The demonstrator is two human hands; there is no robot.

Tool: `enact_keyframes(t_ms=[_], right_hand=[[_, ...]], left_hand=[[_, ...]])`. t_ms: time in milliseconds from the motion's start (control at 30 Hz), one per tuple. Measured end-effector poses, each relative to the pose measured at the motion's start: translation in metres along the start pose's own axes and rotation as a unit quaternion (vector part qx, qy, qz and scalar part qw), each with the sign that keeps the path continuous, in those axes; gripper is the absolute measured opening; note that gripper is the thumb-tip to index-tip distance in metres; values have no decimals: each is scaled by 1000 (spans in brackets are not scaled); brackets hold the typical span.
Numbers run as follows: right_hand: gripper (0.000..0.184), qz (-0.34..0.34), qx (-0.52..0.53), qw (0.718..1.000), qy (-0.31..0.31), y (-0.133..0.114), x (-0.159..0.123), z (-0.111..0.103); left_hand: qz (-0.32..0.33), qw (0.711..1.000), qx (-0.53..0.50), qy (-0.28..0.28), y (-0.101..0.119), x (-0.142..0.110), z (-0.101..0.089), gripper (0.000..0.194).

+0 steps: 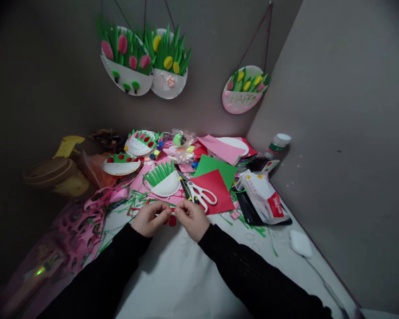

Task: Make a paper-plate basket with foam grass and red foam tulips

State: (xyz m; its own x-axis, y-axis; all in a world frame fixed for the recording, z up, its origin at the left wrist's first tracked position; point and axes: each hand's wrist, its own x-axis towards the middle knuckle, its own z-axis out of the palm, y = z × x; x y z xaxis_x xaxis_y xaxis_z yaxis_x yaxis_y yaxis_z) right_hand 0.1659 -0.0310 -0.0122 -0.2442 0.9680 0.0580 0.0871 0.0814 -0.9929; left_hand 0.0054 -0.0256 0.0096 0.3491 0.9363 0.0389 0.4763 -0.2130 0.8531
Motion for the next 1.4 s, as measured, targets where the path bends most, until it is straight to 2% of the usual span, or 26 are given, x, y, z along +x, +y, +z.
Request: enact_keyframes(t_ms=[233, 367, 500, 633, 700, 767, 833, 900, 933, 1000, 1100, 1200, 1300, 1367, 1400], right_hand=[[15, 24, 2, 1000, -7, 0, 1, -2], [15, 40, 24, 999, 7, -1, 2, 0], [17, 33, 27, 999, 15, 0, 1, 4], [15, 1, -18, 1000, 9, -1, 0, 1], [15, -29, -103, 994, 37, -3, 2, -10], [13, -59, -258, 960, 92, -4, 5, -24], [11, -47, -431, 891, 133, -5, 10, -39], [17, 9, -543, 830, 128, -4, 14, -49], [21, 38, -572, 812, 114, -3, 16, -53], [27, 74, -594, 797, 80, 0, 18, -56], [29, 76, -584, 806, 56, 2, 19, -59], [28, 76, -535, 839, 64, 0, 19, -65], [26, 101, -402, 907, 71, -5, 18, -70], [26, 130, -245, 960, 27, -7, 15, -67], [27, 148, -155, 977, -11, -8, 14, -62]], left_hand=[[-16, 999, -35, 7, -7, 2, 0, 22], [-48, 987, -142, 58, -7, 3, 6, 21], [-56, 977, -195, 67, -2, 2, 15, 21], [-67, 964, -231, 109, 2, 2, 14, 23], [-91, 946, -271, 151, 2, 4, 7, 25], [-114, 921, -318, 196, -1, 7, -2, 28], [-112, 902, -352, 222, -4, 9, -10, 29], [-93, 896, -365, 234, -6, 10, -13, 28], [-84, 895, -367, 239, -6, 10, -14, 28], [-80, 889, -373, 253, -6, 10, -14, 26], [-91, 873, -391, 277, -1, 9, -14, 24], [-95, 854, -420, 292, 5, 7, -16, 25], [-120, 835, -441, 306, 8, 7, -19, 29], [-139, 824, -450, 315, 9, 6, -20, 33], [-146, 819, -455, 317, 10, 6, -20, 34]])
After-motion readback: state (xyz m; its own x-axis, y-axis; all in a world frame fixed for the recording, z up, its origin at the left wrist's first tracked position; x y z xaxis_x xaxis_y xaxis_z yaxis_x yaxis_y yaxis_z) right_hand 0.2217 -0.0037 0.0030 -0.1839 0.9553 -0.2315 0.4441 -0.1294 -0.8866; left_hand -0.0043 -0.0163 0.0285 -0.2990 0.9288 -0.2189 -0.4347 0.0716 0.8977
